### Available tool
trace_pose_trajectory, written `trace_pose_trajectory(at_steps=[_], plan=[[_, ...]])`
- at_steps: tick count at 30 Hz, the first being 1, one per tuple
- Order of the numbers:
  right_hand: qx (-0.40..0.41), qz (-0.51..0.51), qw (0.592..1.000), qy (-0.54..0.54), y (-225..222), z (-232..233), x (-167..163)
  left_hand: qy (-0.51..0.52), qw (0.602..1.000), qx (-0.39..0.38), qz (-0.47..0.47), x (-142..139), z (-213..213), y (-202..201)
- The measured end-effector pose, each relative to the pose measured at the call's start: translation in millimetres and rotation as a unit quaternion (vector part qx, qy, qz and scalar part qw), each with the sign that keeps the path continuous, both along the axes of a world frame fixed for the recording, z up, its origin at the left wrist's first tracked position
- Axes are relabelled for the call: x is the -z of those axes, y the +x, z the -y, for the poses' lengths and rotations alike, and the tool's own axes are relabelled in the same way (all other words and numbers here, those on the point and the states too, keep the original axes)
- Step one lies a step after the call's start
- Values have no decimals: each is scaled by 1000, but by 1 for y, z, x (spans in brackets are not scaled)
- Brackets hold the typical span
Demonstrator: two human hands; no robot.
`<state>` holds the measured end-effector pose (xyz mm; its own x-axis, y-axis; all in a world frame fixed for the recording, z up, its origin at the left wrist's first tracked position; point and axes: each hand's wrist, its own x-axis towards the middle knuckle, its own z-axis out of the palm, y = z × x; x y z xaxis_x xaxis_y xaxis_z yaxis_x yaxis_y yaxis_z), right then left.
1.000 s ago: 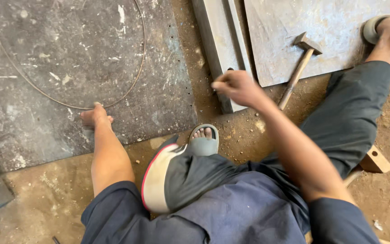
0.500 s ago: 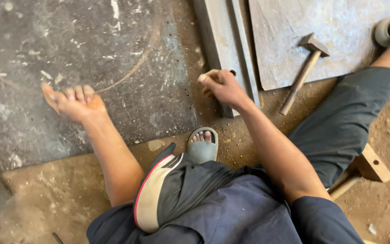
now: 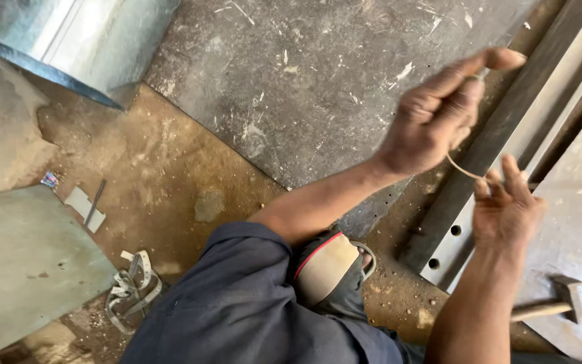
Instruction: The person sits on the floor and hammers a long thin metal wire against a flat metal plate, repositioning the wire by hand between strikes to work along its length. They continue hammering and adjusting the wire, at one point holding it against a slotted steel rail while striking it.
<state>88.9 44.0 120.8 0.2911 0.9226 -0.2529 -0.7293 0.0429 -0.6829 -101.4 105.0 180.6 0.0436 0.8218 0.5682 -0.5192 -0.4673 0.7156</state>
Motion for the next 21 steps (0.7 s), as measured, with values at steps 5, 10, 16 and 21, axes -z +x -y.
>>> trace_pose_trajectory(at_steps=[5, 10, 16, 21], plan=[[49, 22, 995, -85, 29, 16, 20, 20, 995, 74, -70, 45, 18, 51], [66, -89, 977, -180, 25, 36, 41, -4, 986, 119, -120, 94, 57, 82], [-61, 361, 880, -303, 45, 92, 56, -21, 982, 35, -187, 115, 53, 91], [92, 684, 594, -413, 73, 175, 84, -8, 976, -20, -215, 129, 41, 79]])
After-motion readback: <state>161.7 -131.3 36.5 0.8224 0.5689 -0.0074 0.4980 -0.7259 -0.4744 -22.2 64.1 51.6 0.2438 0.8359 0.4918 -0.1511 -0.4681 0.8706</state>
